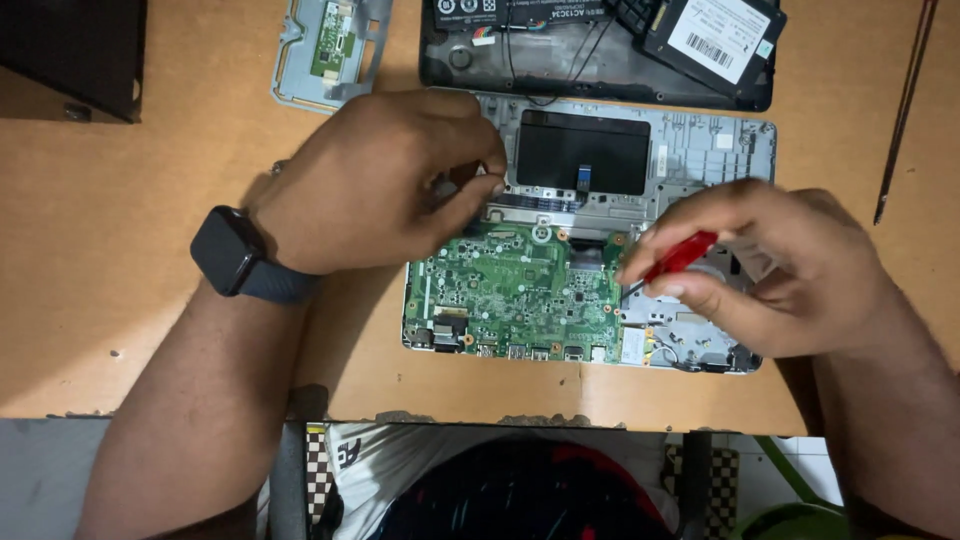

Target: Using a screwdriver to remove screws and then extracting the motherboard from a laptop chassis.

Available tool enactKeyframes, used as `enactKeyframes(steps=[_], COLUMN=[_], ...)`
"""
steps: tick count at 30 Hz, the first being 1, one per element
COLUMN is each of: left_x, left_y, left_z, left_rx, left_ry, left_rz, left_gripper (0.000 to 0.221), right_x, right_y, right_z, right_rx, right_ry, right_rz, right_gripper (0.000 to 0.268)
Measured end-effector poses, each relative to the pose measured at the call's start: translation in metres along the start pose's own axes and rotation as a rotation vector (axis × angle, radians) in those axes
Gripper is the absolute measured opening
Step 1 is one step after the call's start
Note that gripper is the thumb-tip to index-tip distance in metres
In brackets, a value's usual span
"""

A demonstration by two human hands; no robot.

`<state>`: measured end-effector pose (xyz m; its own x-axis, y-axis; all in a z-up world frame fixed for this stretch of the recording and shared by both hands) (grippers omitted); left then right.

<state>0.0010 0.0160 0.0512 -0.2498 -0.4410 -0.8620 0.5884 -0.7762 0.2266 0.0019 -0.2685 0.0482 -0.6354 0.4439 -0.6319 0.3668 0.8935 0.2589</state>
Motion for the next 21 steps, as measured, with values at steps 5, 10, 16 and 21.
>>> enactKeyframes(steps=[5,10,16,21], left_x=[-0.001,0.000,0.003,0.003], left_y=[0.000,0.001,0.001,0.003], left_z=[0.000,0.002,0.001,0.008], left_rx=[-0.001,0.017,-0.004,0.019], left_ry=[-0.002,-0.044,-0.021,0.023], left_rz=[0.002,-0.007,-0.049,-0.015], left_gripper=[0.011,0.011,0.011,0.014], right_x=[-0.009,-0.016,-0.016,-0.011], right_y=[-0.003,-0.018,-0.014,-0.006], right_z=[0.015,0.013,0.015,0.002], right_rx=[-0.209,-0.037,0.114,0.231], right_ry=[0.016,-0.059,-0.063,-0.079], right_rz=[0.153,0.324,0.241,0.109], right_gripper=[0.027,0.025,0.027,0.022])
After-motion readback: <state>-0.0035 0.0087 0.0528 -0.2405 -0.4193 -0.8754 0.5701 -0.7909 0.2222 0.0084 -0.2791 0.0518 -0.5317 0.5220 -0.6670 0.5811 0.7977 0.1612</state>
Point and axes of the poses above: each hand's wrist, its own y-axis towards the middle knuckle, its own x-axis out of the palm, z = x × y, the point moved 3 cm from there along y, towards the middle knuckle, and after that the axes turned 10 degrees about -z, right-handed, at the moved point
